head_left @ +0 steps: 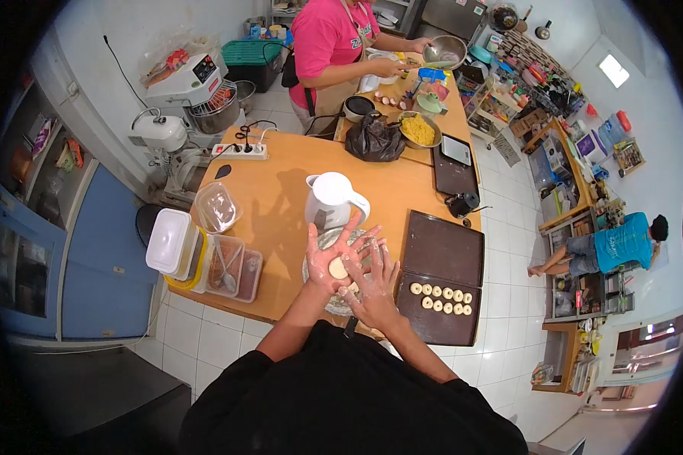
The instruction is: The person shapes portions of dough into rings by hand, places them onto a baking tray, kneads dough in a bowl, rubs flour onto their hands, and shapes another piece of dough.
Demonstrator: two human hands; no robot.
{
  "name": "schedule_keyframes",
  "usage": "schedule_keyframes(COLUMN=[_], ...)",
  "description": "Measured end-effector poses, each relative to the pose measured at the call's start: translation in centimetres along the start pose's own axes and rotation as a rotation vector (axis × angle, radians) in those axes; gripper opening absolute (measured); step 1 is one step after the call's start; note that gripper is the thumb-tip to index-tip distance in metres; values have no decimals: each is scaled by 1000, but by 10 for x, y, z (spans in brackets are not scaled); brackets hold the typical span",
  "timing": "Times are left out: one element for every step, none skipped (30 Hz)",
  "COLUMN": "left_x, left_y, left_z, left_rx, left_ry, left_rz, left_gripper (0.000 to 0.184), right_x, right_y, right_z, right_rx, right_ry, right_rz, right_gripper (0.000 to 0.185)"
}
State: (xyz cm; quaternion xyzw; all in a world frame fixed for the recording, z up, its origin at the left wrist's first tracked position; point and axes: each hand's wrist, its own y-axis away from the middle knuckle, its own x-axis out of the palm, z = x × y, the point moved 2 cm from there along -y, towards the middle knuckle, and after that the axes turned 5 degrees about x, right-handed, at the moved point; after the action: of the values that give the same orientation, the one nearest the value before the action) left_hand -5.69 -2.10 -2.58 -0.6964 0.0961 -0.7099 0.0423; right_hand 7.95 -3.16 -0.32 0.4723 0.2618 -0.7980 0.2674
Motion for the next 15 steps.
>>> schedule_keyframes(left_x=[-1,-1,-1,-2,0,1,3,3,3,2,1,1,-1,-1,-1], left_y=[0,0,-1,-1,-1,-1,-1,0,0,0,0,0,1,1,1], left_z=[-1,-2,-3,-3,-2,-1,-1,0,0,-2,-3,-3,-3,-3,-3], left_rx=[0,-10,-20,-17,-6,3,2,12,24,25,17,8,7,7,6], left_ry=[-2,1,5,6,6,8,9,25,41,42,35,29,30,38,45], left_rz=[0,23,47,47,25,4,5,-28,-62,-62,-33,-3,-4,3,10], left_gripper=[105,105,105,105,105,105,105,105,104,104,104,103,103,102,102], right_x=[-1,-2,-3,-3,-3,-2,-2,0,2,3,3,3,3,3,3], right_y=[-1,-1,-1,-1,-1,0,2,4,5,5,4,3,3,1,1], right_z=[0,0,0,0,1,1,0,0,-1,-2,-3,-5,-5,-5,-5], right_rx=[-1,-15,-30,-31,-28,-23,-22,-24,-27,-27,-3,21,23,30,38], right_ry=[-1,-19,-36,-36,-11,16,17,31,44,44,-27,-99,-99,-91,-84], right_rz=[-1,-15,-28,-26,-12,2,2,14,27,28,10,-9,-8,-13,-19], right_gripper=[62,62,63,63,63,63,63,64,65,65,66,67,67,67,68])
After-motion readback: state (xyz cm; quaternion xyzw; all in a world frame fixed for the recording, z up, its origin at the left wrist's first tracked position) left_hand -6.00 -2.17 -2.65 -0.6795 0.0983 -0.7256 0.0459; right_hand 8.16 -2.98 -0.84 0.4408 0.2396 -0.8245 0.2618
